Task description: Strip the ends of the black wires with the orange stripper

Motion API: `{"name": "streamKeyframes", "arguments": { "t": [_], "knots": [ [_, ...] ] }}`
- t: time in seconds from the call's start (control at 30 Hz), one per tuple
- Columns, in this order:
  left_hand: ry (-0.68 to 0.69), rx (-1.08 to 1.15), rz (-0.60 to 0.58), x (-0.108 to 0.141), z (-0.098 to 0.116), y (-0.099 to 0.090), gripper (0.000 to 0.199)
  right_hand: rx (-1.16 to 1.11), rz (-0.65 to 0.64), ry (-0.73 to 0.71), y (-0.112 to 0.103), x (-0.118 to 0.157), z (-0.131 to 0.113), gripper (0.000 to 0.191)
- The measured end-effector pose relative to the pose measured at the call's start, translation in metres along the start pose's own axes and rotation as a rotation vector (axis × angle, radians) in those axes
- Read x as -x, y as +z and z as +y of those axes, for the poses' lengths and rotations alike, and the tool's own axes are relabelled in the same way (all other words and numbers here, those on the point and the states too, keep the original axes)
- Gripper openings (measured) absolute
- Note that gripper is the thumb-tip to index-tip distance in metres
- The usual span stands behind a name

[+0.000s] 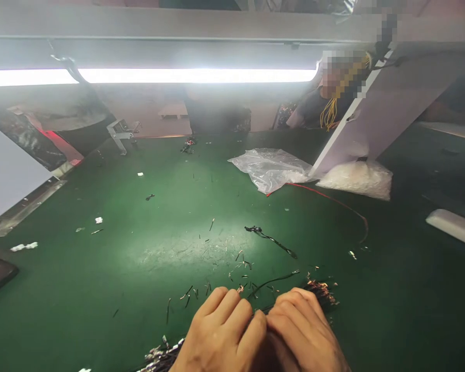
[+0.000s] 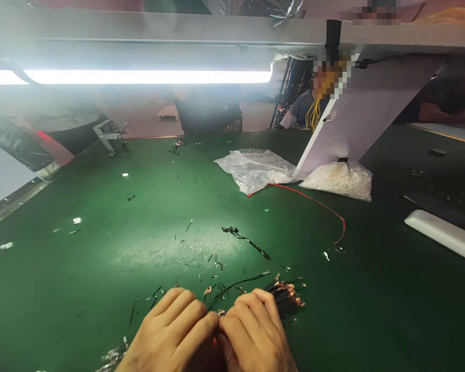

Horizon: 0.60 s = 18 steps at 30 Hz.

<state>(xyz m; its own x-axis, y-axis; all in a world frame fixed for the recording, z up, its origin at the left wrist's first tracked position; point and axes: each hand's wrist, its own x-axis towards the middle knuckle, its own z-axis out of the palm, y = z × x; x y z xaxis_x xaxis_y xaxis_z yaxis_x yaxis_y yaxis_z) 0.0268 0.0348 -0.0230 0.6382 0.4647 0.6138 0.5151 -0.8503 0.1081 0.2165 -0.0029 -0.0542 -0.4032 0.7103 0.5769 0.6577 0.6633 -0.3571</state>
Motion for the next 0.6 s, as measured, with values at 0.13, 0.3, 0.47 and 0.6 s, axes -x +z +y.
{"name": "streamKeyframes", "arguments": {
  "t": [0.13, 0.3, 0.47, 0.6],
  "knots": [
    [0.038, 0.009, 0.037, -0.002, 0.005, 0.0, 0.037, 0.021, 0.011, -0.038, 0.002, 0.0, 0.001, 0.024],
    [-0.047, -0.03, 0.044, 0.001, 0.007, 0.005, 0.04, 0.121, 0.047, -0.076, 0.002, 0.001, 0.0, 0.026],
    [-0.302, -0.077, 0.075, 0.01, -0.013, -0.002, 0.03, 0.17, 0.087, -0.111, -0.001, 0.002, -0.003, 0.026],
    [-0.348, -0.06, 0.042, 0.014, -0.02, -0.007, 0.018, 0.136, 0.079, -0.079, -0.004, -0.001, 0.001, 0.019]
  ]
}}
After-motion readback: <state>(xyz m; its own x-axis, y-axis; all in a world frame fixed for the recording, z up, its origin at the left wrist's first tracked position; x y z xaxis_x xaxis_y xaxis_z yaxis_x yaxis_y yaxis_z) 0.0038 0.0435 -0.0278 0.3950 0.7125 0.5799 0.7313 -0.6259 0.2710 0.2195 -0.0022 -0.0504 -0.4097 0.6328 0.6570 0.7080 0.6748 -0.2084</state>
